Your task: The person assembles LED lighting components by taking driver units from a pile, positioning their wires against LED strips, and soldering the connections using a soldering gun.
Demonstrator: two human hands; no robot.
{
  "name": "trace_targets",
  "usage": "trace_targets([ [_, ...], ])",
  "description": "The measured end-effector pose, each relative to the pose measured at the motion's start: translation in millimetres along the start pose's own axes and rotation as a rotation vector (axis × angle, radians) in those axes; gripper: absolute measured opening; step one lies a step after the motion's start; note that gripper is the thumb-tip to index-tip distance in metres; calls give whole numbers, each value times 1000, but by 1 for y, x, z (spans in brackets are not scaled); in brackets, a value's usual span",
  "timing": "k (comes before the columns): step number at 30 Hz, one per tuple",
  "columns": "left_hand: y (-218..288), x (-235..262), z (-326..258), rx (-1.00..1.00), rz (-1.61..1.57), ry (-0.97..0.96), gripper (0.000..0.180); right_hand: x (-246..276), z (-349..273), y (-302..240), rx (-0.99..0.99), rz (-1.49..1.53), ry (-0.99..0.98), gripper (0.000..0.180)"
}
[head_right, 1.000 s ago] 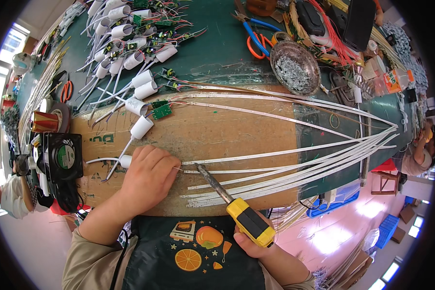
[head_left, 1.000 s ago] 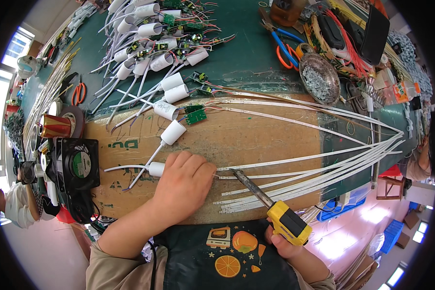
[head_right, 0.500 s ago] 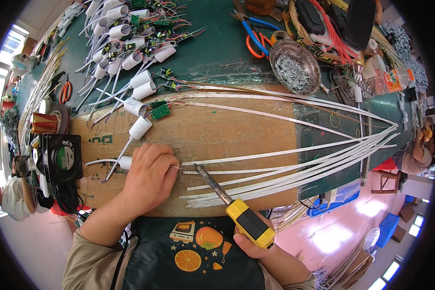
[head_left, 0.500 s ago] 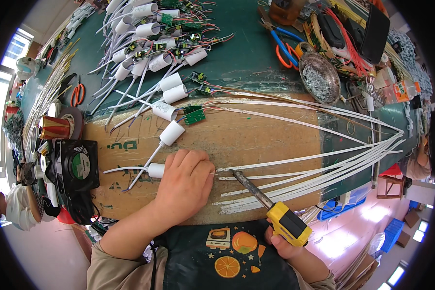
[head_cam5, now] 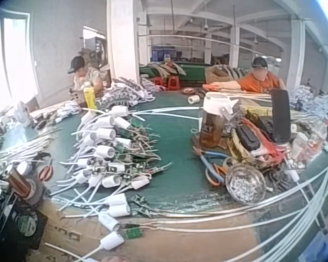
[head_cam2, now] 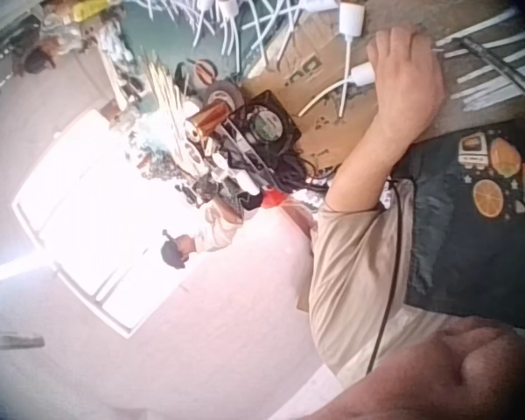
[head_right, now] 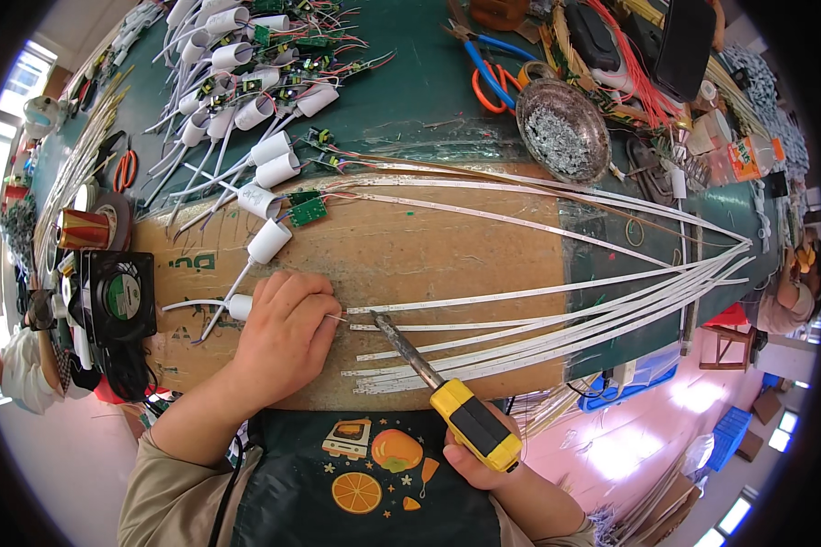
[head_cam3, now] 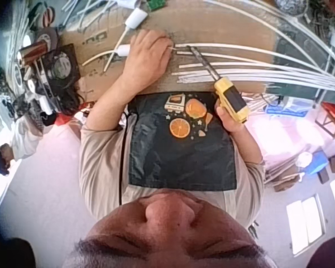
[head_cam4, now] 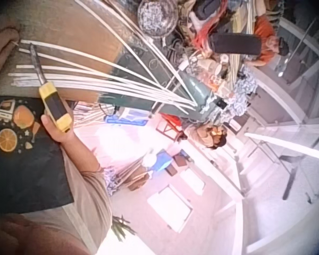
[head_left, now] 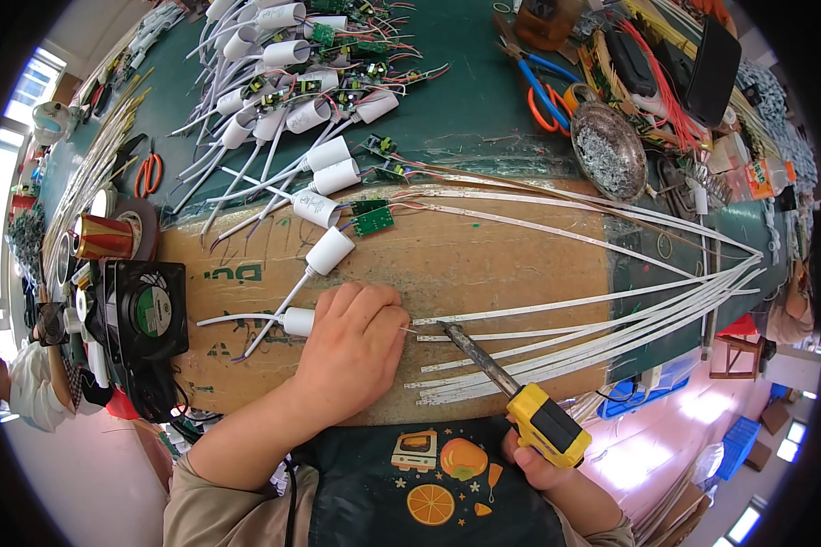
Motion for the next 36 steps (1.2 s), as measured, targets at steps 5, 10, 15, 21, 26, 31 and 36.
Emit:
trace_targets([
  [5,0,1,0,1,9,0,16,3,3,-3,-20,15,41,28],
  [10,-2,0,2,31,9,-16,16,-6,15,-12,31,-2,-23,25],
  [15,0,0,3,37,15,-28,17,-6,15,-10,18,-29,24,26],
  [21,-1,-1,3,32,23,-35,18,-5,13,-3,0,-11,47,30],
  [26,0,0,4,27,24,-36,17,-6,12,4,-18,-87,-47,33],
  [31,0,-1,4,29,24,-40,17,-13,14,-3,-12,132,-10,49],
  [36,1,0,4,28,24,-42,17,-9,11,-3,-25,152,6,60],
])
Point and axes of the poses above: each hand's wrist, its own z-axis towards the middle knuckle, its own x-axis out of the back of the hand, y = z × x, the point moved 9 cm from there along z, towards the middle knuckle, and after that the axes turned 7 degrees about x, right-handed, at the moved point
